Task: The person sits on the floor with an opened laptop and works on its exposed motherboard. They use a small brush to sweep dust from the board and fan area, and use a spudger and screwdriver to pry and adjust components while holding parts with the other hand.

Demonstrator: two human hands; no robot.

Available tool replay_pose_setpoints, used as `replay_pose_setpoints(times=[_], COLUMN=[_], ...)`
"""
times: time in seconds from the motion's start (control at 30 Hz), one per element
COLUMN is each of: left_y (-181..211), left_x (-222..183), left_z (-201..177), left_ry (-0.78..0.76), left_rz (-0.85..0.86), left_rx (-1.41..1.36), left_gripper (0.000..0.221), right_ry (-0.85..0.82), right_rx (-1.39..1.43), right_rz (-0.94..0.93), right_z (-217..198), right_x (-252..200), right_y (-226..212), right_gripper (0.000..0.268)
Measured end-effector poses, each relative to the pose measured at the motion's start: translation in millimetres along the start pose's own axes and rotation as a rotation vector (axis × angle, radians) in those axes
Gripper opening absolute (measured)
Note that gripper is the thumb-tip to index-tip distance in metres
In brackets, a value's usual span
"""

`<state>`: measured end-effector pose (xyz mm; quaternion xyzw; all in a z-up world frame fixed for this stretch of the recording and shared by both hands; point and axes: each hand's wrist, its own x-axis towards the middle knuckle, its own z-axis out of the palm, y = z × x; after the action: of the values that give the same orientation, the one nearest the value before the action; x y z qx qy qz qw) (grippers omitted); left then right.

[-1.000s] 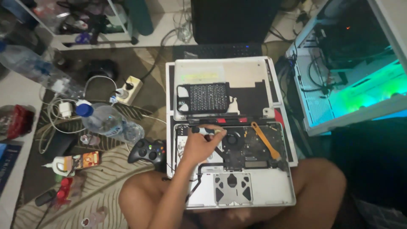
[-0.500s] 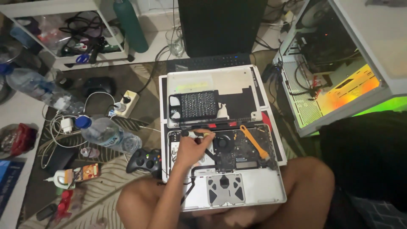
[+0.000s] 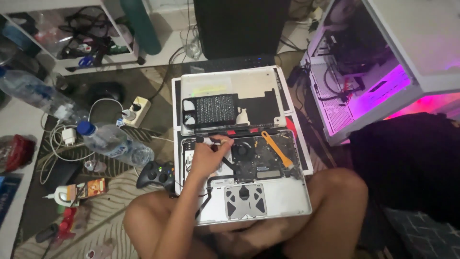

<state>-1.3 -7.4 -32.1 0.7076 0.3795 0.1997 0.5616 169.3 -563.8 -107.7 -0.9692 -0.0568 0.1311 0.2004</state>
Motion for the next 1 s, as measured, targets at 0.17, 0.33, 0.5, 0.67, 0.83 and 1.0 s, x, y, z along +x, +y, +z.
replay_pose_setpoints(times=[0.17,0.33,0.5,0.67,0.83,1.0], left_y=[-11.1,-5.1,10.0,15.9,30.6,21.2], left_x=[5.2,1.3,-4.6,-2.3,-4.2,-8.5], left_z=[1.3,0.0,-3.7,-7.5,-6.7,-9.5], left_ry=[0.025,0.019,-0.001,-0.007,0.030,0.015], left_rz=[0.005,-0.013,0.013,0.025,0.024,0.023], left_rx=[-0.002,-0.031,-0.047,-0.067,0.055,-0.009], left_gripper=[0.011,0.012,0.014,0.015,0.048,0.026], right_ry=[-0.003,-0.006,-0.024,-0.047,0.011,-0.154], right_rx=[0.007,0.011,-0.006,-0.019,0.141,-0.210], right_rz=[0.032,0.032,0.055,0.063,-0.347,-0.511], right_z=[-52.4,-60.5,-62.3,-58.4,-29.3,-40.3], right_x=[-39.5,-35.5,-31.7,-16.8,33.6,6.1], right_y=[-65.2,-96.5,-117.5,-139.2,-196.8,-360.1], right_gripper=[0.038,0.038,0.039,0.039,0.040,0.054])
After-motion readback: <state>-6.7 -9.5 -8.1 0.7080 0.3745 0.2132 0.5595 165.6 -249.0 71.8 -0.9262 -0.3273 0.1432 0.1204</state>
